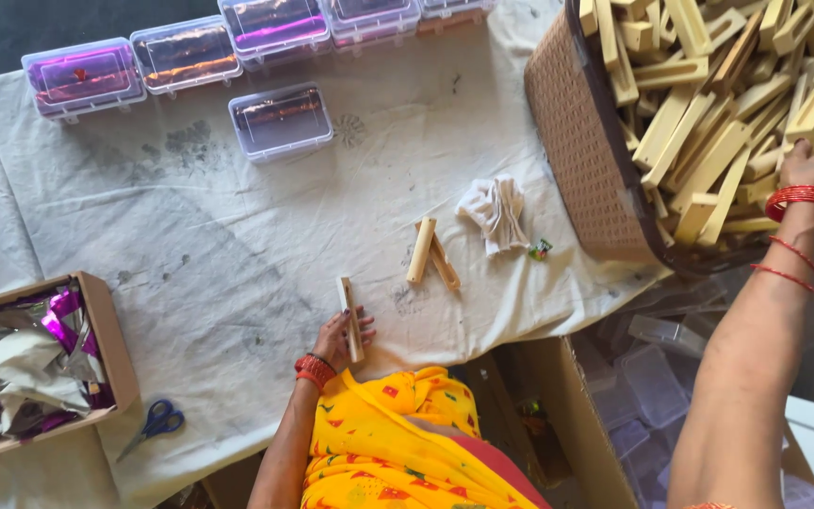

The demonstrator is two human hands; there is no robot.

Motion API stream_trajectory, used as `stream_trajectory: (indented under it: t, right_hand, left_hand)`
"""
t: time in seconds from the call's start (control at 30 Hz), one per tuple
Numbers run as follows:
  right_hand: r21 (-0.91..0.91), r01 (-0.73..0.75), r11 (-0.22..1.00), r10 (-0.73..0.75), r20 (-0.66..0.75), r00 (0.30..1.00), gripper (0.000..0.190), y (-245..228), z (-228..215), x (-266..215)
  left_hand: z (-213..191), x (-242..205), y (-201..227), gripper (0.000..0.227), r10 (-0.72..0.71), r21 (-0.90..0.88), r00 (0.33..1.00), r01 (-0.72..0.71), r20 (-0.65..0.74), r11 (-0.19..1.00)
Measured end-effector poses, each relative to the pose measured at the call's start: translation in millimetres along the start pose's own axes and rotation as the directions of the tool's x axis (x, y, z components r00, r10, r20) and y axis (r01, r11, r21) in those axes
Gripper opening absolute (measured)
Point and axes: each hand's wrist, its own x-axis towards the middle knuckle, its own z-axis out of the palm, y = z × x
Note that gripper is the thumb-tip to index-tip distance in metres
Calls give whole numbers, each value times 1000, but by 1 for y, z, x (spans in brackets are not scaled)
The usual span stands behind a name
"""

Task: The person wipes a wooden block with a white cloth, then wraps it in a sheet of gold foil. They place the wrapped block into a clear plastic container and close the lid. The person then picks up several more wooden blocks from a basket and arranges them on the table.

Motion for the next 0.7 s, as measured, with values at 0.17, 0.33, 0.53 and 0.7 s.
stream_trajectory:
  t: [0.17, 0.33, 0.53, 0.7]
  right_hand:
    - [-50, -53, 997, 56, 62, 996, 50, 1, 19, 35]
    - [-84, -137, 987, 148, 150, 978, 48, 32, 78, 68]
    - [-217, -244, 945, 301, 290, 908, 33, 8, 83, 83]
    - [-332, -167, 928, 217, 122, 968, 26, 33, 108, 80]
  left_hand:
    - [11, -4, 6, 47, -16, 7, 998, 17, -56, 1000]
    - [18, -4, 15, 45, -55, 0, 990, 56, -132, 998]
    - [11, 2, 15, 45, -120, -19, 989, 119, -91, 993]
    - [16, -1, 22, 46, -171, -8, 978, 172, -118, 985]
